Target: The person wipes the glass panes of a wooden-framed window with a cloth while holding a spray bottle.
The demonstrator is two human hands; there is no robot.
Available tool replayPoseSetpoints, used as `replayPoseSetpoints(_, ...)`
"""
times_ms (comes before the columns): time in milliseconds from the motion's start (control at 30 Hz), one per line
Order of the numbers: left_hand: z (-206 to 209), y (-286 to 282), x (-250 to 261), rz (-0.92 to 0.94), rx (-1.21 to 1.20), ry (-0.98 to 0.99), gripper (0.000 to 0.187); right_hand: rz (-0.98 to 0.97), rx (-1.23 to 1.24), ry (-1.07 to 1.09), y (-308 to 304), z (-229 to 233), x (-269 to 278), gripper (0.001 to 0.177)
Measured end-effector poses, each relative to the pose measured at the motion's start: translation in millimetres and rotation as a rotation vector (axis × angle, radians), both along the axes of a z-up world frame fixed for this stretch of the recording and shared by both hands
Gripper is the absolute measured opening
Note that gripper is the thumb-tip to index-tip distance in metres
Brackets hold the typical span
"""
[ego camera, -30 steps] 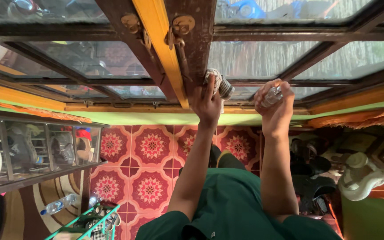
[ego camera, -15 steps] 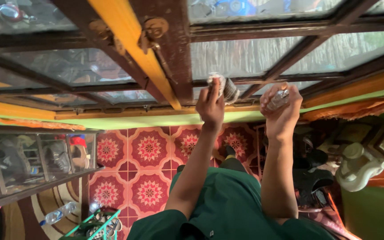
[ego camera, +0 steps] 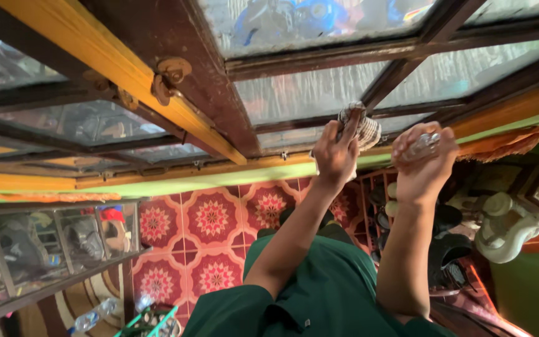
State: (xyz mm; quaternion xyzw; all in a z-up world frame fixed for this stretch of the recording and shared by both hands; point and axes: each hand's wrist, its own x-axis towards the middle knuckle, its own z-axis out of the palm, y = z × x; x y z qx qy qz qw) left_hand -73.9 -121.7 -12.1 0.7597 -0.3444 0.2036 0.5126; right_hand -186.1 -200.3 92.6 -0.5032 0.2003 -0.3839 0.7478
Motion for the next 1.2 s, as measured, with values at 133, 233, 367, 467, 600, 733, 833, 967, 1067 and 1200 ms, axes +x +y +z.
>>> replayPoseSetpoints(133, 5, 15, 0, -0.001, 0.062, 0.012, 0.072, 0.04, 0.123, -0.039, 1, -2, 9, 0.046)
replayPoseSetpoints(233, 7, 22, -3, 0.076, 0.192, 0.02, 0.067, 0.076, 0.173, -0.059, 10, -3, 25, 0.042)
replayPoseSetpoints(367, 21, 34, 0, 0.1, 0.283, 0.012, 0.055, 0.136, 0.162, -0.108, 30, 0, 46, 0.047)
replayPoseSetpoints(467, 30, 53, 6, 0.121, 0.267, 0.023, 0.054, 0.194, 0.12, -0.124, 47, 8, 56, 0.05)
replayPoseSetpoints(600, 18, 81, 21, 0.14, 0.264, 0.088, 0.05, 0.212, 0.013, -0.068, 68, 12, 65, 0.051)
replayPoseSetpoints(733, -6, 115, 39, 0.171, 0.151, 0.135, 0.051, 0.227, 0.068, -0.071, 80, 13, 67, 0.049)
replayPoseSetpoints(833, -8, 144, 51, 0.307, 0.108, 0.109, 0.057, 0.242, 0.079, -0.064, 88, 12, 67, 0.049)
replayPoseSetpoints(967, 1, 166, 48, 0.397, 0.148, 0.052, 0.069, 0.25, 0.074, -0.046, 96, 12, 69, 0.048)
replayPoseSetpoints(1067, -4, 170, 45, 0.363, 0.042, 0.081, 0.069, 0.269, 0.071, -0.006, 93, 6, 65, 0.046)
replayPoseSetpoints(1200, -20, 172, 47, 0.254, -0.284, 0.08, 0.055, 0.29, 0.071, 0.068, 74, -20, 52, 0.041)
